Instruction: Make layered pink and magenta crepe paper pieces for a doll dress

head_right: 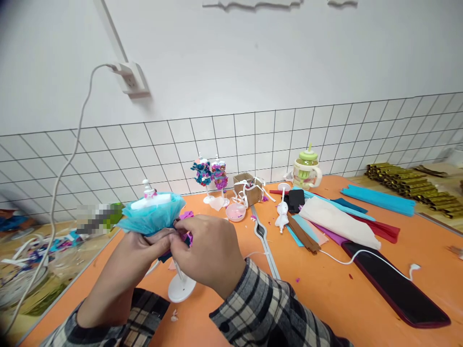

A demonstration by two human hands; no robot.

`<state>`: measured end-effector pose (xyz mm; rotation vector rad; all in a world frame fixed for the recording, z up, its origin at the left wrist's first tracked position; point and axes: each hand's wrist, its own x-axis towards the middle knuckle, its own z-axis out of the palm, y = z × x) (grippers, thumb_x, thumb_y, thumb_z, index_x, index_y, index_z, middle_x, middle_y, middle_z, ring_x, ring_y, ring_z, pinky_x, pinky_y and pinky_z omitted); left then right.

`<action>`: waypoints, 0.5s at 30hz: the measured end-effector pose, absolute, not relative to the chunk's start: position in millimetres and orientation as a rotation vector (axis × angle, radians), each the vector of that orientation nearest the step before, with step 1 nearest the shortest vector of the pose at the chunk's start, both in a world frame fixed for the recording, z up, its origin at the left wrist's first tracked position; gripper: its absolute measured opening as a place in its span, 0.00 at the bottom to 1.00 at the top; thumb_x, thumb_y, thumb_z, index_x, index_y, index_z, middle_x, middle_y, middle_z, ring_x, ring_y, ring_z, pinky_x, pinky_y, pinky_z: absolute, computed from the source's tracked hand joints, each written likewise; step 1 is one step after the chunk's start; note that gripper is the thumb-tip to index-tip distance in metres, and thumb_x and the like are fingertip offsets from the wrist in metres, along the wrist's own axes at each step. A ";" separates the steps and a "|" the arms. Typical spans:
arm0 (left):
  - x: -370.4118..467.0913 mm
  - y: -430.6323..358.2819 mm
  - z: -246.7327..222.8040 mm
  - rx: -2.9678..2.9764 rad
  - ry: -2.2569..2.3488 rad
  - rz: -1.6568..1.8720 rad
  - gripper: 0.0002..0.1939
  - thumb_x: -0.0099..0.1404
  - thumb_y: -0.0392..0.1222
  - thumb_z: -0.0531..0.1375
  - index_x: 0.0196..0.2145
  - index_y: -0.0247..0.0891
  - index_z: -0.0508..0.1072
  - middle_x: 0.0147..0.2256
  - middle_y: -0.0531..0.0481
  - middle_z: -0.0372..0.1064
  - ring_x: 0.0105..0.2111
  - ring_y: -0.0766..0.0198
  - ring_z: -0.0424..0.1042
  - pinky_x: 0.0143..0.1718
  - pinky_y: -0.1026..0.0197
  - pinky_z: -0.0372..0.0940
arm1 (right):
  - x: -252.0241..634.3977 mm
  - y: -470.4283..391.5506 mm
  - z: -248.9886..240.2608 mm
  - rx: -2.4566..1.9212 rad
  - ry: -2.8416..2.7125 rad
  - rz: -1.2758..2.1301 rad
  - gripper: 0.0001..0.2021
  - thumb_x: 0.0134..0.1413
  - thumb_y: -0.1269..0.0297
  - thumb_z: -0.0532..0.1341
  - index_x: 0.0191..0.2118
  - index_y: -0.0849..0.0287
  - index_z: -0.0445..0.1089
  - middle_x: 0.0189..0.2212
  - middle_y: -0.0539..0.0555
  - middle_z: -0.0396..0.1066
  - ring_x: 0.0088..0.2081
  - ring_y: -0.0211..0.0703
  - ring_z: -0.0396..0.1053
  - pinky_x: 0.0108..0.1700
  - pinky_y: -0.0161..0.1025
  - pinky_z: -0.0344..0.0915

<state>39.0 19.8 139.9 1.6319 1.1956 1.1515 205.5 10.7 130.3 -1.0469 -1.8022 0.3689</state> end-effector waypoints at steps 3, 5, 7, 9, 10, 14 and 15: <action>38.6 18.9 138.5 1.616 1.198 1.143 0.12 0.55 0.41 0.68 0.19 0.38 0.70 0.19 0.55 0.66 0.23 0.65 0.63 0.25 0.65 0.61 | 205.7 12.3 129.3 -1.047 -1.799 0.381 0.10 0.53 0.66 0.64 0.41 0.55 0.80 0.36 0.51 0.82 0.36 0.45 0.77 0.38 0.40 0.67; 38.6 17.8 136.4 1.583 1.161 1.140 0.10 0.55 0.42 0.69 0.23 0.38 0.73 0.22 0.54 0.70 0.25 0.64 0.67 0.27 0.65 0.64 | 205.4 13.5 127.6 -1.041 -1.791 0.397 0.08 0.55 0.65 0.64 0.40 0.55 0.80 0.36 0.52 0.81 0.35 0.44 0.76 0.38 0.40 0.67; 39.5 16.2 135.1 1.539 1.140 1.133 0.09 0.55 0.44 0.71 0.27 0.38 0.75 0.26 0.52 0.75 0.28 0.60 0.72 0.32 0.62 0.68 | 205.3 14.5 126.4 -1.033 -1.786 0.419 0.07 0.57 0.64 0.63 0.38 0.55 0.79 0.34 0.51 0.81 0.34 0.42 0.76 0.37 0.39 0.67; 40.7 14.8 135.2 1.495 1.132 1.136 0.12 0.55 0.45 0.72 0.35 0.38 0.78 0.32 0.48 0.79 0.34 0.55 0.76 0.37 0.58 0.71 | 205.7 15.6 126.5 -1.041 -1.779 0.445 0.06 0.58 0.65 0.62 0.35 0.55 0.79 0.32 0.51 0.81 0.33 0.41 0.75 0.35 0.38 0.65; 41.1 14.3 135.7 1.481 1.130 1.143 0.16 0.54 0.46 0.72 0.38 0.37 0.78 0.35 0.46 0.80 0.37 0.53 0.77 0.39 0.57 0.72 | 206.2 16.4 127.1 -1.049 -1.769 0.468 0.06 0.57 0.66 0.63 0.33 0.55 0.78 0.30 0.50 0.80 0.31 0.41 0.74 0.34 0.38 0.65; 38.5 14.2 138.0 1.511 1.084 1.128 0.21 0.48 0.42 0.76 0.39 0.37 0.79 0.41 0.44 0.81 0.41 0.49 0.78 0.37 0.57 0.73 | 209.5 22.7 131.1 -1.000 -1.651 0.767 0.02 0.51 0.70 0.64 0.30 0.58 0.74 0.26 0.49 0.76 0.29 0.39 0.72 0.32 0.36 0.66; 37.1 14.2 138.0 1.522 1.069 1.119 0.21 0.47 0.40 0.76 0.40 0.37 0.79 0.40 0.44 0.81 0.41 0.49 0.78 0.36 0.58 0.73 | 210.6 24.9 132.0 -0.961 -1.618 0.879 0.01 0.50 0.70 0.65 0.30 0.58 0.73 0.26 0.49 0.75 0.29 0.38 0.72 0.33 0.36 0.67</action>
